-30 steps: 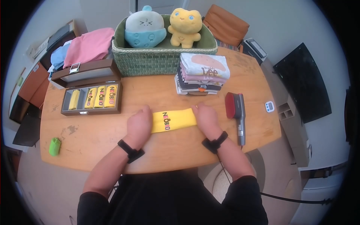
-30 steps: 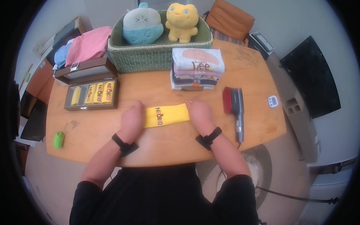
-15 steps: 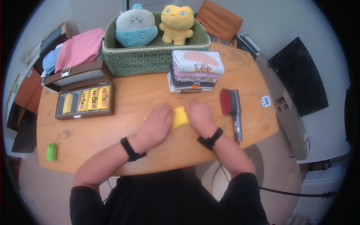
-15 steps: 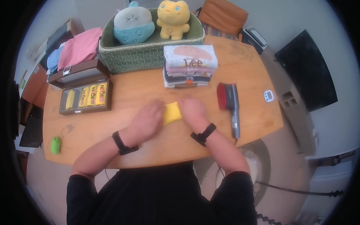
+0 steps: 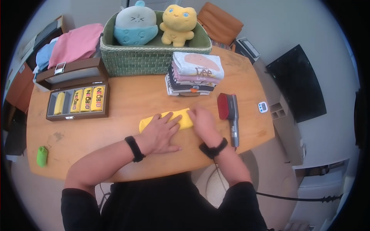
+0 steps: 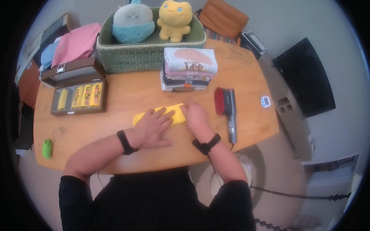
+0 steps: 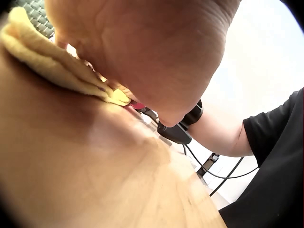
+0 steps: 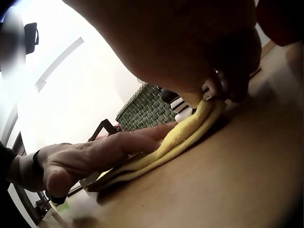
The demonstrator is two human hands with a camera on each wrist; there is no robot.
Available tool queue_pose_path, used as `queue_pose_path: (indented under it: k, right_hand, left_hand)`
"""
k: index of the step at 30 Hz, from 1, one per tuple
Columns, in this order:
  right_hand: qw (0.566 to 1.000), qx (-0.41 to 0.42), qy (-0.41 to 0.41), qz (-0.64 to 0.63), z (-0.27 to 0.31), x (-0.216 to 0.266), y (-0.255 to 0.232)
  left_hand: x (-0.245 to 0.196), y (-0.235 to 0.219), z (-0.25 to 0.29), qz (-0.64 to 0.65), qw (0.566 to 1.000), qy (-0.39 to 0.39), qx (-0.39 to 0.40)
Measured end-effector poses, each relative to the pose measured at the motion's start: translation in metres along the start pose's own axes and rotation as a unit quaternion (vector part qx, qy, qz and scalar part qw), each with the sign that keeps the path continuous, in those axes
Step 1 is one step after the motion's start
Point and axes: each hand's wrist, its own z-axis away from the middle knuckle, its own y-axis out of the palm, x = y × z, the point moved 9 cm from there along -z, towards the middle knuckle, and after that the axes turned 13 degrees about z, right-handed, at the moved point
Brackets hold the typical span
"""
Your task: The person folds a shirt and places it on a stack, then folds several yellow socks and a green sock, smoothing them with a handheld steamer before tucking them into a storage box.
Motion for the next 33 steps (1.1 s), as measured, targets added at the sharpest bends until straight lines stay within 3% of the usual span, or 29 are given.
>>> queue_pose_path:
  k: [3,5,6,8,9,11,12,14,17,21,23,25,27,28,33]
  right_hand:
    - [0.990,-0.105,0.072,-0.066,0.033,-0.036,-0.052]
    - [0.963,-0.257,0.080,-0.010,0.059,-0.074,-0.072]
    - [0.963,-0.256,0.080,-0.008,0.067,-0.088,-0.072]
    - [0.933,-0.290,0.162,0.140,0.090,-0.119,-0.081]
    - [0.933,-0.289,0.163,0.141,0.096,-0.132,-0.078]
    - [0.973,-0.051,0.201,0.104,0.094,-0.168,-0.032]
    - [0.972,-0.049,0.203,0.105,0.096,-0.174,-0.029]
    - [0.971,-0.016,0.236,-0.046,0.097,-0.189,-0.014]
    - [0.960,-0.010,0.249,-0.124,0.100,-0.199,-0.009]
    - [0.936,0.000,0.298,-0.187,0.126,-0.170,-0.018]
    - [0.952,-0.056,0.208,-0.217,0.130,-0.129,-0.046]
    - [0.957,-0.045,0.194,-0.210,0.136,-0.094,-0.065]
    - [0.968,-0.034,0.079,-0.235,0.133,-0.054,-0.076]
    - [0.983,-0.027,0.046,-0.177,0.130,-0.041,-0.078]
    - [0.994,0.006,-0.008,-0.107,0.121,0.013,-0.079]
  left_hand:
    - [0.003,0.000,-0.009,0.014,0.999,-0.021,0.034]
    - [0.001,0.000,-0.009,-0.001,0.999,-0.022,0.032]
    - [-0.001,0.003,-0.009,-0.018,0.999,-0.020,0.035]
    - [0.000,0.014,-0.007,-0.022,1.000,-0.003,0.001]
    - [0.000,0.015,-0.006,-0.028,0.999,0.012,-0.033]
    - [0.001,0.019,-0.008,-0.020,1.000,0.008,-0.020]
    - [0.001,0.022,-0.008,-0.014,1.000,0.002,-0.010]
    - [0.000,0.021,-0.006,-0.004,1.000,0.012,-0.012]
    - [-0.002,0.025,-0.007,0.012,1.000,0.023,-0.013]
    - [-0.004,0.015,-0.004,0.076,0.997,0.031,0.015]
    - [-0.005,0.005,0.007,0.111,0.993,0.043,-0.014]
    - [-0.007,-0.004,0.025,0.145,0.987,0.058,-0.036]
    - [0.006,-0.013,0.048,0.119,0.992,0.003,-0.045]
    - [0.007,-0.017,0.058,0.061,0.997,-0.006,-0.037]
    - [0.013,-0.002,0.076,0.062,0.998,-0.002,0.006]
